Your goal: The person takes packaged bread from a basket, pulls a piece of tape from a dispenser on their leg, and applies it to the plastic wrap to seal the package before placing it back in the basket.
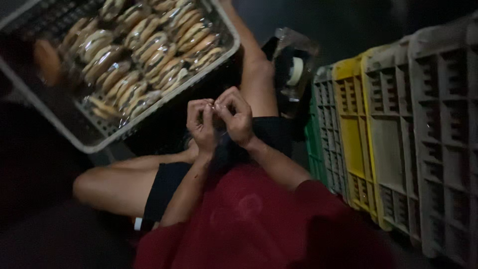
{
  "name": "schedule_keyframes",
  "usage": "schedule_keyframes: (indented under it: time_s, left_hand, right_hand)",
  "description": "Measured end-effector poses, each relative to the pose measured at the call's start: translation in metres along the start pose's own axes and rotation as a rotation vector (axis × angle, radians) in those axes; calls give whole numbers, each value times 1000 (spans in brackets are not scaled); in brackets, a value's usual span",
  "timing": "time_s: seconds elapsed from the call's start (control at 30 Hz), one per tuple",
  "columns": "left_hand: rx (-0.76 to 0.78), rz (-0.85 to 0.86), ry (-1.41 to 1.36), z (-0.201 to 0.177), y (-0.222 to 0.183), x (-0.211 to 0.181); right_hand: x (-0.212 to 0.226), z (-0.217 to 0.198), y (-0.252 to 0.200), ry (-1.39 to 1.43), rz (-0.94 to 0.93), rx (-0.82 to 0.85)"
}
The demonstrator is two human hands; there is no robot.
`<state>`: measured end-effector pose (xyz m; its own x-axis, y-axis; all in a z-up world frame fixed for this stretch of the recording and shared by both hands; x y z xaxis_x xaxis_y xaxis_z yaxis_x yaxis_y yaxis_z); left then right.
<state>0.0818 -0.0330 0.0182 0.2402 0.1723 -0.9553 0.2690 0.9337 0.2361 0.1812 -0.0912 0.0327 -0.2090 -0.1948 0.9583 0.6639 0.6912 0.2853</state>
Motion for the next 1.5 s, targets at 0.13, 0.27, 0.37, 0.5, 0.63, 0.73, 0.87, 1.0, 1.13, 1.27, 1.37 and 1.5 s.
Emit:
schedule_keyframes:
  time_s: [0.13, 0.27, 0.37, 0.5, 0.63, 0.73, 0.87, 1.0, 1.13, 1.27, 1.37, 1.5]
  left_hand:
    - [78, -234, 185, 21, -6, 2]
    - [71, -145, 238, 29, -4, -8]
    - [65, -225, 316, 29, 3, -4]
    - [150, -68, 318, 39, 3, 2]
    - [137, -36, 362, 35, 3, 1]
    - [124, -62, 341, 29, 6, 4]
    - [128, 125, 480, 26, 8, 4]
    - [123, 133, 442, 20, 4, 4]
    - [138, -43, 384, 9, -4, 13]
    - [139, -26, 372, 15, -4, 24]
    - [194, 92, 510, 11, -14, 19]
    - [137, 142, 569, 22, -14, 17]
  right_hand:
    - [-12, -24, -10, 171, -20, -96]
    - [-52, -120, -14, 386, 183, -420]
    - [-83, -225, 5, -780, 386, -409]
    - [-115, -237, -10, -605, 841, -247]
    - [-87, -237, -31, -553, 788, -243]
    - [-84, -228, -46, -857, 998, -199]
    - [-79, -217, -29, -827, 583, -157]
    - [-96, -230, -42, -669, 714, -307]
    - [-132, -249, -69, -716, 604, -314]
    - [-116, -224, -78, -959, 729, -186]
    - [-64, -174, -54, -408, 400, -119]
    - [-7, -105, -37, -120, 339, 126]
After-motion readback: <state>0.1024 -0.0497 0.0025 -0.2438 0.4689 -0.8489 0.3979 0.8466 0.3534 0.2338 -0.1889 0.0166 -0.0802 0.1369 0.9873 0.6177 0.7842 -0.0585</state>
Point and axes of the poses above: each hand's wrist, its own y-axis towards the middle knuckle, its own z-axis out of the palm, x = y × z, the point moved 2 cm from there along y, towards the middle knuckle, and after that the axes turned 6 degrees about -x, right-handed, at the moved point
